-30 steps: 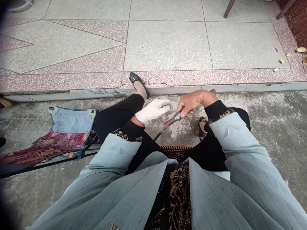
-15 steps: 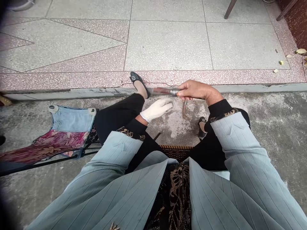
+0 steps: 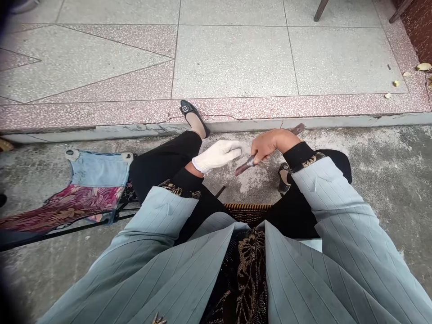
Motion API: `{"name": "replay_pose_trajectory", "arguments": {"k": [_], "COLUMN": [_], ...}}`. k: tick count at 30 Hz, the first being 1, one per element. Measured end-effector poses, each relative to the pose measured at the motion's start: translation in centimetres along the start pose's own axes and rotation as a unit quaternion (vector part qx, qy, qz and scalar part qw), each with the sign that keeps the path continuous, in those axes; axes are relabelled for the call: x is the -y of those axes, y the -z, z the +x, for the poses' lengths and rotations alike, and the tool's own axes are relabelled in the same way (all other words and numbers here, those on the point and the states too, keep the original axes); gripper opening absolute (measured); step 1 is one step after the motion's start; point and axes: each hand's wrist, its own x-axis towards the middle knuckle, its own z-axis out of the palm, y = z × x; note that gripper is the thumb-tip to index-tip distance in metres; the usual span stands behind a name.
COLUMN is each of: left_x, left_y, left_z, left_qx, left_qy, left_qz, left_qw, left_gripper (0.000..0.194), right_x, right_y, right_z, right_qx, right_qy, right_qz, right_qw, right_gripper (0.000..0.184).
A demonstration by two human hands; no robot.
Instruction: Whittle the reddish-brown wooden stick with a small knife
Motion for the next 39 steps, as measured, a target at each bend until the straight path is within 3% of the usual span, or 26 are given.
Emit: {"name": "replay_pose_trajectory", "arguments": {"k": [3, 5, 8, 12, 15, 18, 21, 24, 28, 30, 32, 35, 37, 39], "left_x": [0.4, 0.6, 0.4, -0.8, -1.4, -1.1, -0.3, 0.1, -0.1, -0.1, 0.0, -0.1, -0.4, -1.0], "left_y": [0.2, 0.1, 0.0, 0.1, 0.1, -0.1, -0.5, -0.6, -0.1, 0.3, 0.5, 0.7, 0.6, 0.6], "left_z": [0.0, 0.2, 0.5, 0.5, 0.5, 0.6, 0.7, 0.6, 0.3, 0.1, 0.1, 0.2, 0.2, 0.1], "left_qx": [-0.001, -0.024, -0.041, -0.002, 0.019, 0.020, 0.029, 0.050, 0.074, 0.060, 0.008, -0.051, -0.024, 0.016], "left_qy": [0.006, 0.019, 0.059, 0.053, 0.041, 0.029, 0.011, -0.002, -0.042, -0.047, -0.024, 0.026, 0.035, 0.023], "left_qz": [-0.047, -0.077, -0.094, -0.085, -0.057, -0.015, 0.038, 0.091, 0.062, -0.006, -0.083, -0.157, -0.158, -0.136], "left_qw": [0.999, 0.997, 0.993, 0.995, 0.997, 0.999, 0.999, 0.995, 0.994, 0.997, 0.996, 0.986, 0.987, 0.990], "left_gripper": [0.032, 0.034, 0.035, 0.031, 0.030, 0.029, 0.028, 0.027, 0.028, 0.029, 0.031, 0.031, 0.029, 0.027], "right_x": [-0.3, -0.7, -1.2, -1.4, -1.1, -0.6, 0.1, 0.5, 0.3, 0.0, -0.2, -0.4, -0.7, -1.3], "right_y": [0.2, 0.6, 1.0, 1.1, 1.2, 1.2, 0.9, 0.2, -0.1, 0.1, 0.4, 0.8, 1.1, 1.4], "right_z": [-1.2, -2.2, -3.4, -3.5, -2.8, -1.8, -0.5, 0.5, -0.2, -1.7, -3.4, -5.0, -4.9, -4.2], "right_qx": [0.013, -0.053, -0.203, -0.324, -0.360, -0.376, -0.317, -0.192, 0.002, 0.013, -0.074, -0.305, -0.425, -0.485], "right_qy": [0.120, 0.159, 0.167, 0.107, 0.030, -0.067, -0.142, -0.142, 0.004, 0.089, 0.149, 0.173, 0.143, 0.071], "right_qz": [0.110, 0.158, 0.218, 0.243, 0.191, 0.066, -0.081, -0.145, -0.029, 0.062, 0.142, 0.256, 0.285, 0.268], "right_qw": [0.987, 0.973, 0.940, 0.908, 0.913, 0.922, 0.934, 0.960, 1.000, 0.994, 0.976, 0.901, 0.847, 0.830], "right_gripper": [0.034, 0.036, 0.031, 0.022, 0.021, 0.023, 0.027, 0.027, 0.024, 0.028, 0.038, 0.048, 0.050, 0.049]}}
